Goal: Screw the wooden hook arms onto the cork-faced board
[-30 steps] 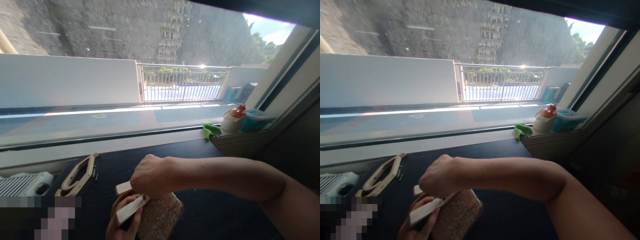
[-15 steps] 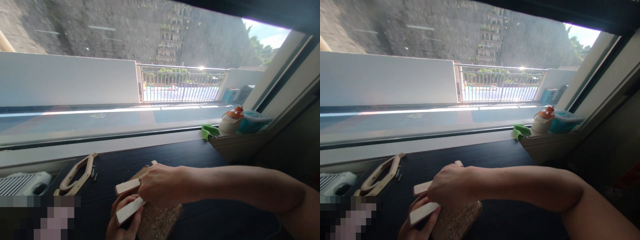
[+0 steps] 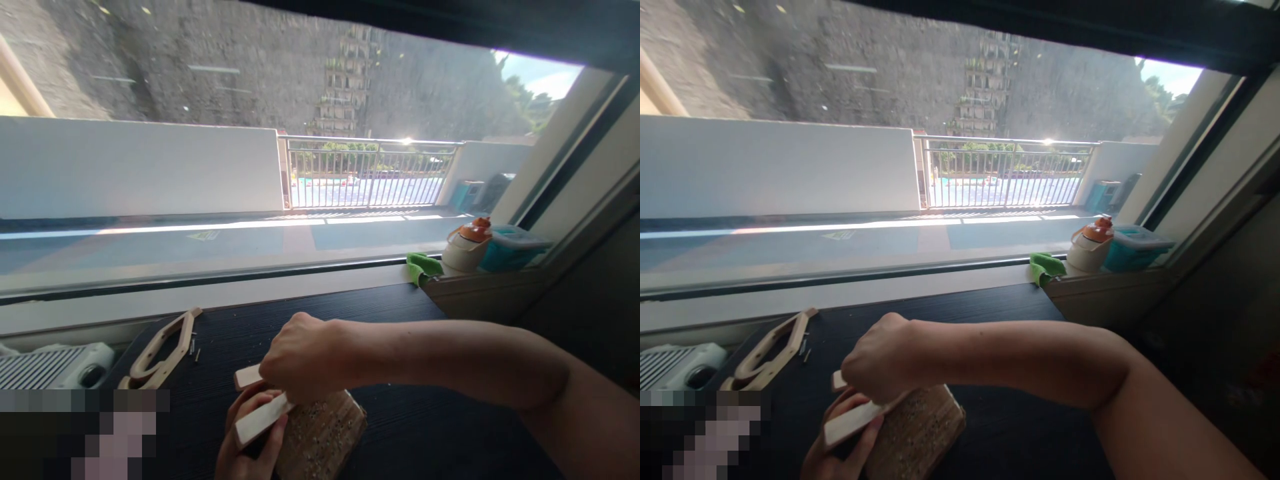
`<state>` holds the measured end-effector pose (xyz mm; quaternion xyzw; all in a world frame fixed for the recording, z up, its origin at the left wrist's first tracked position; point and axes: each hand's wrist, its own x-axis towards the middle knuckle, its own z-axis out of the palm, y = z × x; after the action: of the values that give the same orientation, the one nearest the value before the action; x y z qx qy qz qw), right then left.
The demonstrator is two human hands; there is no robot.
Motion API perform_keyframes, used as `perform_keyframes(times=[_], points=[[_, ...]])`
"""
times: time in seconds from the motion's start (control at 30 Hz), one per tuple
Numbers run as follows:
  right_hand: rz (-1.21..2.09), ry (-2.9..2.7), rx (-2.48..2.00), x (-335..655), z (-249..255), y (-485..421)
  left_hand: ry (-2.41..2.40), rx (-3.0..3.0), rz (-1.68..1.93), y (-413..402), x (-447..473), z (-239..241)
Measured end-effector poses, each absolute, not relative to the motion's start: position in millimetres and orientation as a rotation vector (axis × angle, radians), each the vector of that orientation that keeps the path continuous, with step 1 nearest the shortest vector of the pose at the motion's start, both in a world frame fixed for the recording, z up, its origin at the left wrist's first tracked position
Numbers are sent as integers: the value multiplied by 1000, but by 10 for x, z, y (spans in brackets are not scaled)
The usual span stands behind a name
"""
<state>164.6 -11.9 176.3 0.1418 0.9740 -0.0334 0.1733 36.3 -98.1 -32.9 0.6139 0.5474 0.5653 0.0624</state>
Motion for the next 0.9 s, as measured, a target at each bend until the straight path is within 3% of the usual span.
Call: perform_keyframes(times=[0.9], points=[[-84,2727,335,1641,1819,-171,1690,1986,1612,-998,331,-389]])
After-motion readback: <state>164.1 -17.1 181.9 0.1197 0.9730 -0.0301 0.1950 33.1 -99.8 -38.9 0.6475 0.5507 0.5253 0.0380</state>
